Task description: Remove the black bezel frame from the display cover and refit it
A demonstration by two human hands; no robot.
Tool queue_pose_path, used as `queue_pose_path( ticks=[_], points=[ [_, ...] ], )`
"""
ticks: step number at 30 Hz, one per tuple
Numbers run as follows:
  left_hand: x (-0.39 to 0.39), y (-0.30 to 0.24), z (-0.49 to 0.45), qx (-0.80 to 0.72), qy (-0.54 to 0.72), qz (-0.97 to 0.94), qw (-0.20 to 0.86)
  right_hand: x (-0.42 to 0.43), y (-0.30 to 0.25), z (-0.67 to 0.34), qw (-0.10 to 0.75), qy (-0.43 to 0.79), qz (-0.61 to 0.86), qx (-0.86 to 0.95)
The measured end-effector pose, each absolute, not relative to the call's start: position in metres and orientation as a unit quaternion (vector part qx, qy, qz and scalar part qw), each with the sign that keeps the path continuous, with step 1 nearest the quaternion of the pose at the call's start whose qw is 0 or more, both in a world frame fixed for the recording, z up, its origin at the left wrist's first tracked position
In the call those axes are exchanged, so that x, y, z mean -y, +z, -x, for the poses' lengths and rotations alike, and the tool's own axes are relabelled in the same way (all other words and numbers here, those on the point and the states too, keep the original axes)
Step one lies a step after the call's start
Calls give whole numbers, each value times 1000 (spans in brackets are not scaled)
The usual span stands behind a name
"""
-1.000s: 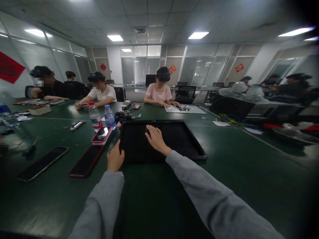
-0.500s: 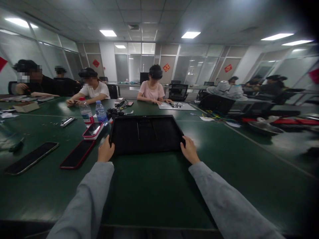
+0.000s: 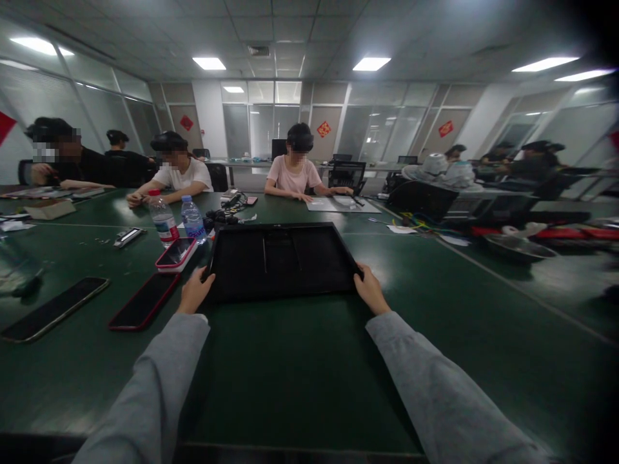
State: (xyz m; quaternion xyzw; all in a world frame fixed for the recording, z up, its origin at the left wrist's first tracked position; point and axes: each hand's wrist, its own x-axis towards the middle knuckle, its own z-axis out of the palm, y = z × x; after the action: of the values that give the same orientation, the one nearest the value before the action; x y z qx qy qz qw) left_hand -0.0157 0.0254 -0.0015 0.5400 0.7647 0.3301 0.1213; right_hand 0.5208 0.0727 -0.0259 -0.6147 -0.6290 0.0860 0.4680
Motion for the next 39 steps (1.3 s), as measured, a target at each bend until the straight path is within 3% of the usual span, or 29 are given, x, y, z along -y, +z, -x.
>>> queue_pose_path(
  ticks=[9, 39],
  points=[
    [-41, -13, 27, -739, 373, -542, 146, -92, -24, -529, 476, 109, 594, 639],
    [-41, -15, 26, -750, 344, -552, 121, -92, -30, -533, 464, 82, 597, 649]
  ],
)
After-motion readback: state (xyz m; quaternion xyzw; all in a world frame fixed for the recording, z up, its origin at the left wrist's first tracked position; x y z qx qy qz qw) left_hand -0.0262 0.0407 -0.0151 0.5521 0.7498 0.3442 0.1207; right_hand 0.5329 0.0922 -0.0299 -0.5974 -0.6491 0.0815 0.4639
